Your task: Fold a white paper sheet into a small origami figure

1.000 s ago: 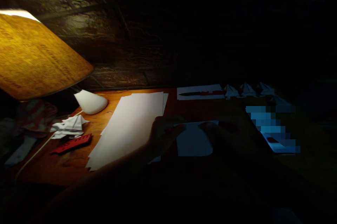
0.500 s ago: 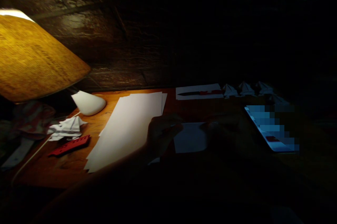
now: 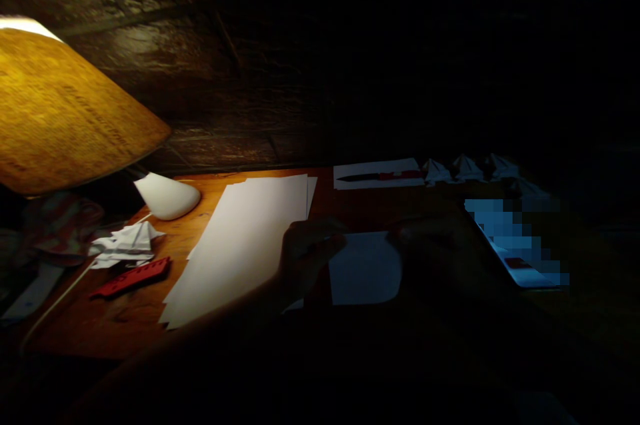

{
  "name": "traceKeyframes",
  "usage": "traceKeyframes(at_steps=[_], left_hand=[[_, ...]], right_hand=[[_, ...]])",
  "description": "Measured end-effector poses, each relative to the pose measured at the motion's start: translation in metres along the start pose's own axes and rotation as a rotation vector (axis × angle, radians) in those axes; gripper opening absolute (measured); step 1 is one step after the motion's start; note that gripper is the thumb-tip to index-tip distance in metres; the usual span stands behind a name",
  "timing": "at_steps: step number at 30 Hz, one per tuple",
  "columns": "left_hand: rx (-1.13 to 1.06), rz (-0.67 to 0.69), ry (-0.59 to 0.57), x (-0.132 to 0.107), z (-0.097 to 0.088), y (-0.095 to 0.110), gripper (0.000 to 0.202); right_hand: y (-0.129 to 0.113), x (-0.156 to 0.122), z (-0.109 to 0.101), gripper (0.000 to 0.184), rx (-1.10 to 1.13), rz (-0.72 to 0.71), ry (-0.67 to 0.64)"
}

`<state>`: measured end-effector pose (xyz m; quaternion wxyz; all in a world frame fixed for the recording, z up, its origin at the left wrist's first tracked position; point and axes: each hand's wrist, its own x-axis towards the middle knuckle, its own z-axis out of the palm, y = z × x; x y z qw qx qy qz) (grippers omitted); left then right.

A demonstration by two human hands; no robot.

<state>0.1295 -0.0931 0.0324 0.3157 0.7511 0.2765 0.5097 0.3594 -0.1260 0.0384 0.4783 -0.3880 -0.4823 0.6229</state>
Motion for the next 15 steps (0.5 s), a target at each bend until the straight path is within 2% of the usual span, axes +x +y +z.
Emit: traceKeyframes(at_steps=[6,11,15], left_hand=[[0.007,-0.042,0.010,0.0010,-0.0010,0.0001,0.027],[-0.030,-0.044,0.017,0.0024,-0.0010,0.0011,0.026],[-0.049,-0.108,0.020,0.0009,-0.0012,0.0006,0.024]], right_hand=[[0.0001,0.0038,-0.0010,0.010,-0.097,-0.093,0.096],[-0.0019,0.0039,-0.0025,0.022,-0.084,-0.028,0.048],[-0.0021,0.0040,-0.0011,0.030,-0.032,-0.021,0.045]])
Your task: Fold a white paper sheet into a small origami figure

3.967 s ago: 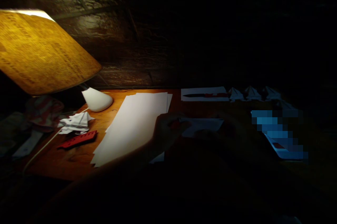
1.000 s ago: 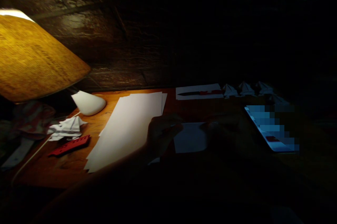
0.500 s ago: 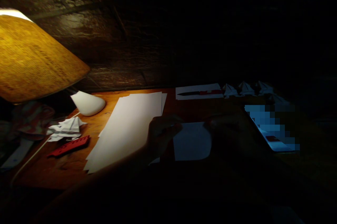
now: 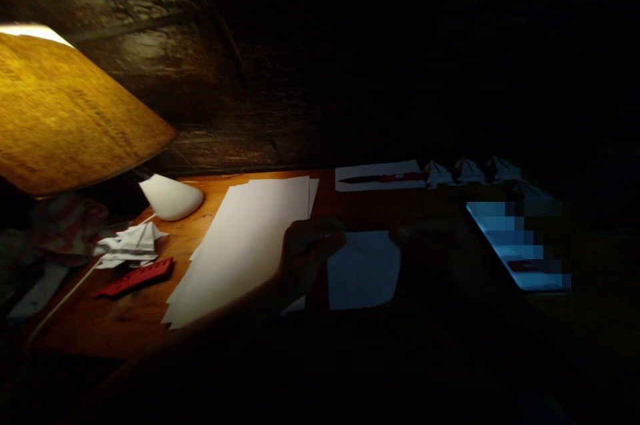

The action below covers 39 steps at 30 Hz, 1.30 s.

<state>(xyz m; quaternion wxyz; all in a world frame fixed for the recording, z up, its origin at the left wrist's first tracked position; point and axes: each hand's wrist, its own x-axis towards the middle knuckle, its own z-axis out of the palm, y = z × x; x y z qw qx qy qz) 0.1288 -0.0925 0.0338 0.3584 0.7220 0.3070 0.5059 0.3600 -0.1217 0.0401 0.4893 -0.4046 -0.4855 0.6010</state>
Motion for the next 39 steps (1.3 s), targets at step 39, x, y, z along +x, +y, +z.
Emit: traceKeyframes(at_steps=[39], left_hand=[[0.053,0.081,0.004,0.000,-0.003,0.001,0.012]], right_hand=[[0.001,0.004,0.000,0.022,-0.084,0.069,-0.116]])
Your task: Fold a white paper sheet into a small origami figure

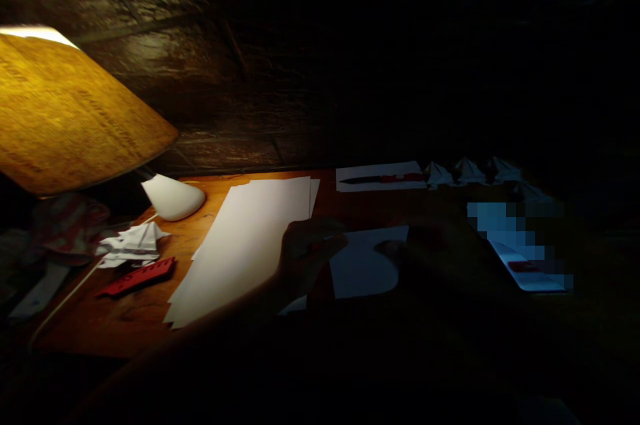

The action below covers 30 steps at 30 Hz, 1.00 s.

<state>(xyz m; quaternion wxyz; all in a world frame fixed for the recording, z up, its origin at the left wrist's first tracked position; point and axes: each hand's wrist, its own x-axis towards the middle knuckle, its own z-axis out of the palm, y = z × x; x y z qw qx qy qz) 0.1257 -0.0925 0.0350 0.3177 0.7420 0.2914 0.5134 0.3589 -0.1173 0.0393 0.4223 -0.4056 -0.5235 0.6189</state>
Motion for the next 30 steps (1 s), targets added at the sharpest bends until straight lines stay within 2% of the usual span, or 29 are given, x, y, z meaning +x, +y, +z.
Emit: traceKeyframes(at_steps=[2,4,8,11,16,19,21,23,26,27,28,30], left_hand=[[-0.016,-0.030,0.012,0.000,0.002,0.000,0.015],[-0.038,-0.070,-0.011,0.001,0.004,-0.001,0.025],[-0.067,-0.170,-0.159,0.003,0.007,-0.002,0.044],[-0.085,-0.246,-0.225,0.004,0.006,-0.004,0.046],[-0.076,-0.353,-0.255,0.005,0.004,-0.008,0.045],[-0.019,-0.399,-0.314,0.002,0.005,-0.011,0.043],[0.086,-0.356,-0.363,-0.001,0.004,-0.013,0.042],[0.219,-0.256,-0.362,-0.001,0.002,-0.013,0.040],[0.340,-0.099,-0.271,0.000,0.001,-0.012,0.027],[0.361,-0.050,-0.255,0.000,0.002,-0.011,0.022],[0.379,0.000,-0.266,0.000,0.002,-0.011,0.017],[0.413,0.097,-0.364,-0.001,0.006,-0.011,0.015]], right_hand=[[0.000,0.000,0.001,0.027,0.007,0.057,0.058],[-0.001,0.000,0.001,0.031,0.012,0.110,0.170],[-0.007,0.001,0.000,0.030,-0.106,0.140,0.328],[-0.006,0.005,-0.004,0.032,-0.170,0.145,0.357],[-0.002,0.011,-0.011,0.035,-0.221,0.178,0.326],[0.002,0.015,-0.017,0.036,-0.267,0.181,0.342],[0.008,0.019,-0.025,0.039,-0.309,0.161,0.337],[0.016,0.024,-0.036,0.045,-0.420,0.155,0.329],[0.029,0.029,-0.051,0.045,-0.554,0.156,0.155],[0.032,0.030,-0.055,0.043,-0.606,0.151,0.132],[0.035,0.030,-0.057,0.042,-0.646,0.145,0.110],[0.038,0.031,-0.058,0.039,-0.698,0.119,0.089]])
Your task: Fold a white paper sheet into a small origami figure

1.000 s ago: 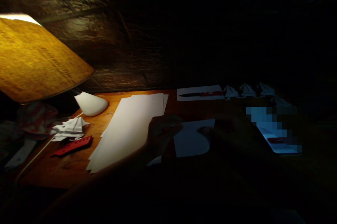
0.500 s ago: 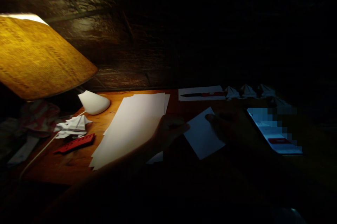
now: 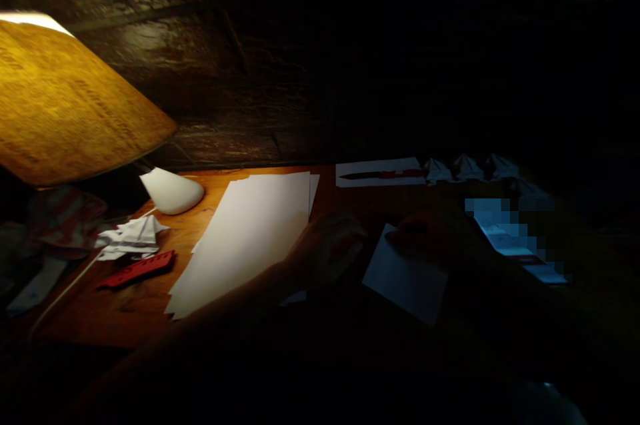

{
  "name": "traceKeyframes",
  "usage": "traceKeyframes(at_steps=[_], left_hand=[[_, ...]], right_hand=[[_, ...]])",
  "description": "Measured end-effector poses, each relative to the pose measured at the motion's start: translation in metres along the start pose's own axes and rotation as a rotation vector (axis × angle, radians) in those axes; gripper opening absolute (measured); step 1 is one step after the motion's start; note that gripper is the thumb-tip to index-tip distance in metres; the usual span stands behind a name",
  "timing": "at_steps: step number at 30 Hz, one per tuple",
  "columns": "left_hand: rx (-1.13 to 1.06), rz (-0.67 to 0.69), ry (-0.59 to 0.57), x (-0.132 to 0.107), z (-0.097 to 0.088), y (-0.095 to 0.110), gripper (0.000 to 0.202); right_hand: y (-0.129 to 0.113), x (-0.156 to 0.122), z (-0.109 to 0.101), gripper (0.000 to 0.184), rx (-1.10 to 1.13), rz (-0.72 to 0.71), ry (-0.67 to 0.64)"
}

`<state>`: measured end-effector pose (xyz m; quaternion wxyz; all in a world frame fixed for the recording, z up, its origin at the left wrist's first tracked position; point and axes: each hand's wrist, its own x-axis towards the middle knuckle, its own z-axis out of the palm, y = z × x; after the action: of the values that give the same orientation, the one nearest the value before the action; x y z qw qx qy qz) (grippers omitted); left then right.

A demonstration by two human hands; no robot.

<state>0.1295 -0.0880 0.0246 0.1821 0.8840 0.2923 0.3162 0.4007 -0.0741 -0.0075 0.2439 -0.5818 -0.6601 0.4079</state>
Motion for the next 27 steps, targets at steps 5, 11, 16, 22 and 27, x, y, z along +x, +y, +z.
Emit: traceKeyframes(at_steps=[5,11,16,22,27], left_hand=[[0.075,0.185,-0.231,-0.002,0.012,-0.002,0.028],[0.097,0.200,-0.306,-0.002,0.018,-0.011,0.027],[0.041,0.179,-0.329,-0.001,0.019,-0.012,0.028],[0.048,0.159,-0.328,0.001,0.017,-0.008,0.023],[0.052,0.135,-0.350,-0.002,0.015,-0.006,0.025]], right_hand=[[-0.001,0.002,0.006,0.040,-0.054,-0.149,-0.017],[-0.009,0.002,0.011,0.046,-0.196,-0.160,-0.031],[-0.015,-0.002,0.011,0.029,-0.217,-0.173,0.090],[-0.026,-0.017,-0.007,0.032,-0.317,-0.219,-0.013],[-0.019,-0.018,-0.018,0.033,-0.368,-0.302,-0.112]])
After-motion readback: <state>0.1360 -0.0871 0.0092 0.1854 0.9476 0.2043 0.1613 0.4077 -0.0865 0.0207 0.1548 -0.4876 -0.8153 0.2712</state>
